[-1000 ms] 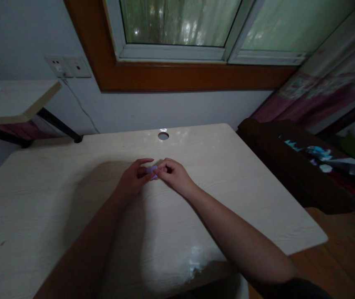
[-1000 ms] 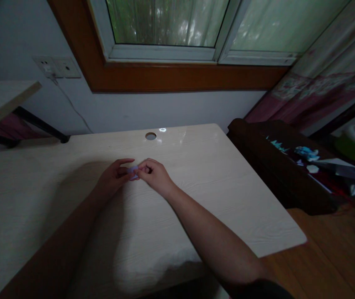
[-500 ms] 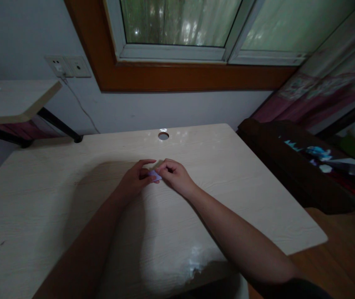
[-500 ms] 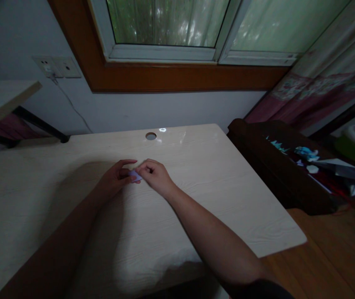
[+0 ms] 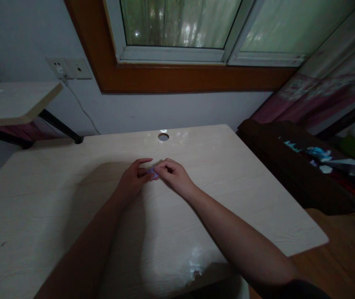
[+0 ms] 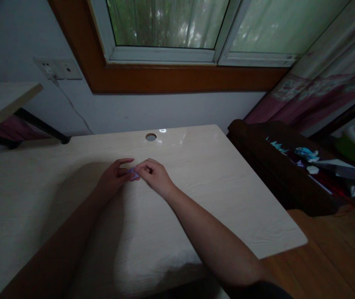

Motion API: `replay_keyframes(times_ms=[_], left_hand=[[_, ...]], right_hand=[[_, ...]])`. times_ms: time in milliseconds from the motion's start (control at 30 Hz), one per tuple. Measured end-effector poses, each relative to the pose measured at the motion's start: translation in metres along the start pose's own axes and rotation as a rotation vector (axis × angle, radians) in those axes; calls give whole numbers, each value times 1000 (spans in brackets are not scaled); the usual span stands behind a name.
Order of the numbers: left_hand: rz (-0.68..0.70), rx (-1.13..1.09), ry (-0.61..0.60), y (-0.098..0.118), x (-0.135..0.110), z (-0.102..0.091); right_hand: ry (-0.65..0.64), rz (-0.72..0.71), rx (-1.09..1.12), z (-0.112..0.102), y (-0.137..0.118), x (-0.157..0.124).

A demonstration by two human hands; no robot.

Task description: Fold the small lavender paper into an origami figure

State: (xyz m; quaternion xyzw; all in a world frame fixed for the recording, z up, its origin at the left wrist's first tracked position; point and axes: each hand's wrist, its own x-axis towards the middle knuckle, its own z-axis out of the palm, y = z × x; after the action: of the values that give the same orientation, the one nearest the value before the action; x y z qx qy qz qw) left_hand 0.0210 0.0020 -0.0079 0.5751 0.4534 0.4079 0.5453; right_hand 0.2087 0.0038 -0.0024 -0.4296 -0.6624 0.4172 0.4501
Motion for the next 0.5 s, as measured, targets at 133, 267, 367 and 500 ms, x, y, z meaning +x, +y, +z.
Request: replay_keyframes(times_ms=[133,267,367,500], left_hand=[[-11,62,-5,-1,0,0],[18,90,-5,-2,-1,1],[81,105,40,-1,-2,1],[173,187,104,3,-2,0]], right_hand=[[-17,-7,-19,0,2,1],[10,-44,-42,-1,5,1],[11,-45,-62,-1,4,0],[-21,-49,-91,0,4,-1]])
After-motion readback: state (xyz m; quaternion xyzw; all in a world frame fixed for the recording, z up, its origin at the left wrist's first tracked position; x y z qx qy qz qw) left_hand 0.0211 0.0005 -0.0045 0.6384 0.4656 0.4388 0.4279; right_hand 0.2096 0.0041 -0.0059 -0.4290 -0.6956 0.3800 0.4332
